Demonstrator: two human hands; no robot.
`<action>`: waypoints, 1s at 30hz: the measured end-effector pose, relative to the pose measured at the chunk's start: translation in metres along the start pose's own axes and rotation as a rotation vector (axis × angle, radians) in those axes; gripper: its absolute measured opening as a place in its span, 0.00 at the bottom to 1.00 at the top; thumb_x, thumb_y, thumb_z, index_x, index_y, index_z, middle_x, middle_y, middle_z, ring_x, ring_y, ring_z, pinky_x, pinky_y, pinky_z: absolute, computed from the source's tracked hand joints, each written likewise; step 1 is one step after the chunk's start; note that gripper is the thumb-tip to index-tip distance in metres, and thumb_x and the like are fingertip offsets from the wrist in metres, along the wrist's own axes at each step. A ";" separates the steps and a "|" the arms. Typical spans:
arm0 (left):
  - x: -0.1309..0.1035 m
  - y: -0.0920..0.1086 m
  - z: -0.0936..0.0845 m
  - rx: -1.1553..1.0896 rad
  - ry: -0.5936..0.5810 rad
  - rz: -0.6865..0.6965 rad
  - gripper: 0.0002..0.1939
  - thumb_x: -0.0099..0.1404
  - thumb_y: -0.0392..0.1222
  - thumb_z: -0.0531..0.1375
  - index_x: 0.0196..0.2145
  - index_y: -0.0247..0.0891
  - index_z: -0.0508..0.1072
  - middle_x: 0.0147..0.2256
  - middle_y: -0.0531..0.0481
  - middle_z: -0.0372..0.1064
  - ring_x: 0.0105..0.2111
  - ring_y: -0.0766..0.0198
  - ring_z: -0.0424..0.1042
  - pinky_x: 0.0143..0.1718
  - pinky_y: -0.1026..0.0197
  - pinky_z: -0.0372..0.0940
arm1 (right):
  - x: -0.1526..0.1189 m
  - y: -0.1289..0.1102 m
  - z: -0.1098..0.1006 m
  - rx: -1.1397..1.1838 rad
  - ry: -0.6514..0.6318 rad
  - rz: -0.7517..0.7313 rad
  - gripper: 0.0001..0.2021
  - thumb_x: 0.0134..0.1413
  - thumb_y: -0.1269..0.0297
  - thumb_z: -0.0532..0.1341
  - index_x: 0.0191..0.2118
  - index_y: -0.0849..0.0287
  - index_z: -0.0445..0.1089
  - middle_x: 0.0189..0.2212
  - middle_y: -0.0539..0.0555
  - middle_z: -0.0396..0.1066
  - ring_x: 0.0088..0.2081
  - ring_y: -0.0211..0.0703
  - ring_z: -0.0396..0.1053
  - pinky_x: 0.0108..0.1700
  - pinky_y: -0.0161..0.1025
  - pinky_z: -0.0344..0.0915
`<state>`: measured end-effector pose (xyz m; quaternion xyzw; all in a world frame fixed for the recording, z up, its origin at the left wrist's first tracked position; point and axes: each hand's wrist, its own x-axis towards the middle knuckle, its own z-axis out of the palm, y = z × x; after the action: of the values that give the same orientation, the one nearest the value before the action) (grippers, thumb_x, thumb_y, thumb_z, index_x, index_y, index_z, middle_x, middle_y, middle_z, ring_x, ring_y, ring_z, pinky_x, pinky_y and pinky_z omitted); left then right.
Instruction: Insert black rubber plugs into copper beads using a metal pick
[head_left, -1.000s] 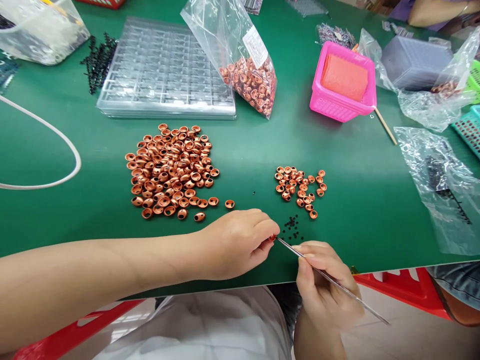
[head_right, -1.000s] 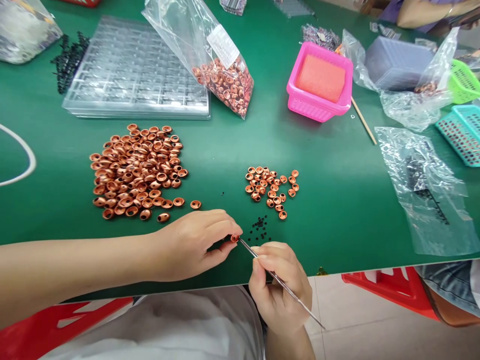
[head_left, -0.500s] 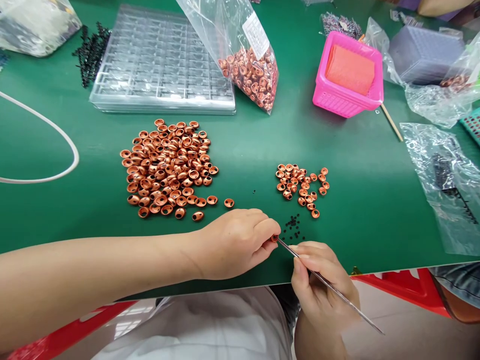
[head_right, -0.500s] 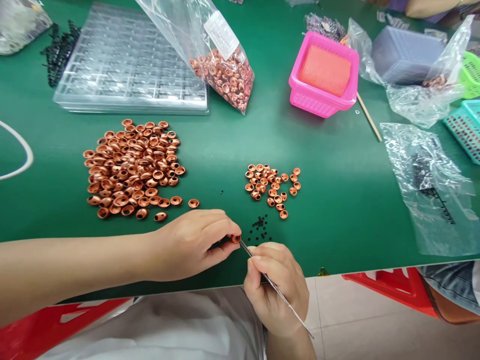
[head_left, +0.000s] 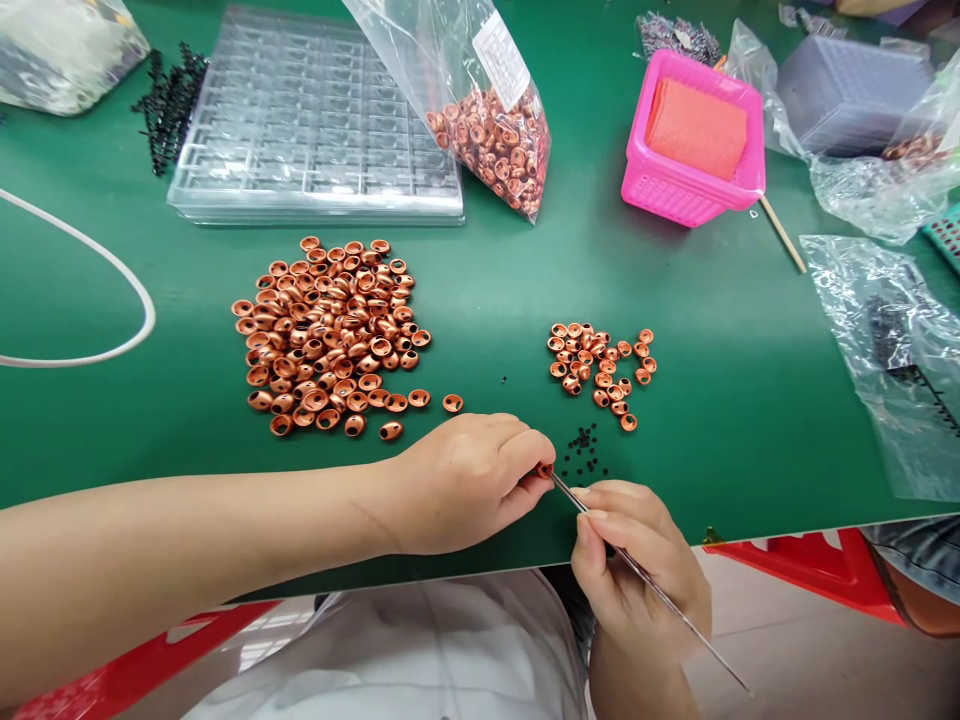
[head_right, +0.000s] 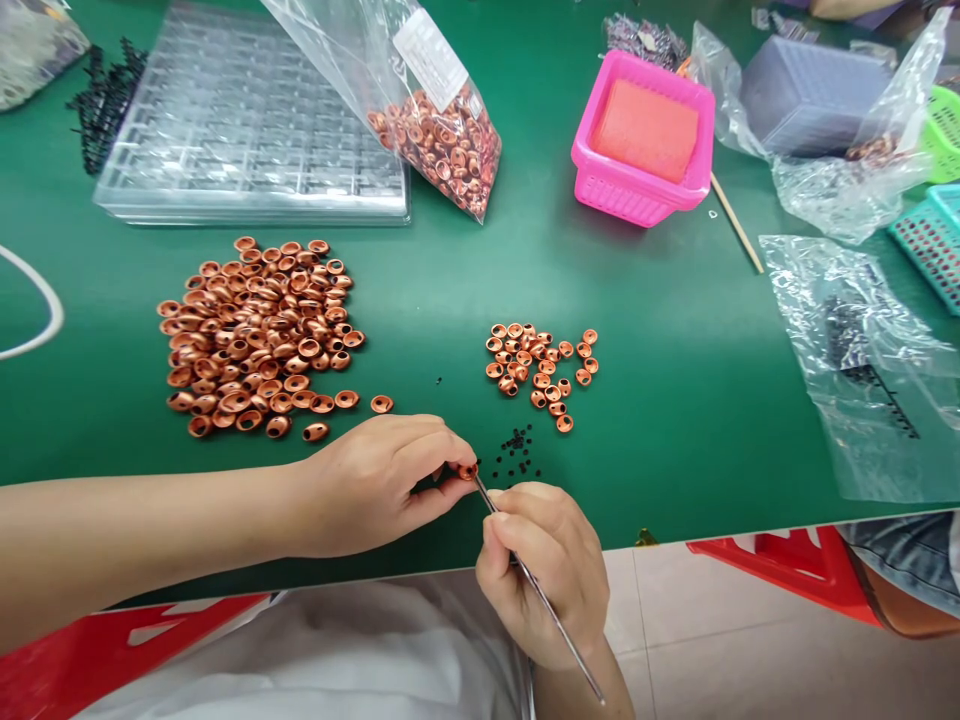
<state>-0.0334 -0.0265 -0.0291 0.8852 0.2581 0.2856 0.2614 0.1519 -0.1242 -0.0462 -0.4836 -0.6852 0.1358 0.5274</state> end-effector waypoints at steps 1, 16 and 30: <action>0.000 0.000 0.000 0.001 0.007 0.004 0.01 0.67 0.31 0.59 0.36 0.34 0.70 0.29 0.51 0.73 0.27 0.66 0.71 0.29 0.64 0.64 | 0.000 0.000 0.000 -0.002 0.000 -0.009 0.20 0.48 0.87 0.63 0.46 0.61 0.71 0.41 0.57 0.77 0.41 0.45 0.76 0.38 0.46 0.76; 0.000 -0.001 0.001 -0.005 -0.002 0.004 0.01 0.66 0.32 0.60 0.35 0.32 0.71 0.29 0.50 0.72 0.27 0.65 0.70 0.29 0.63 0.63 | 0.003 -0.001 0.001 0.041 0.029 0.002 0.20 0.48 0.88 0.62 0.45 0.63 0.71 0.40 0.56 0.76 0.40 0.44 0.75 0.37 0.45 0.76; -0.001 -0.001 0.001 0.026 -0.013 0.051 0.02 0.68 0.32 0.59 0.36 0.32 0.71 0.29 0.50 0.73 0.28 0.64 0.69 0.28 0.62 0.64 | 0.002 0.001 0.000 0.031 0.004 0.025 0.20 0.48 0.87 0.63 0.45 0.60 0.72 0.39 0.55 0.78 0.38 0.43 0.76 0.37 0.44 0.76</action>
<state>-0.0338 -0.0264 -0.0305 0.8967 0.2374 0.2828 0.2442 0.1524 -0.1221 -0.0453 -0.4843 -0.6757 0.1520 0.5345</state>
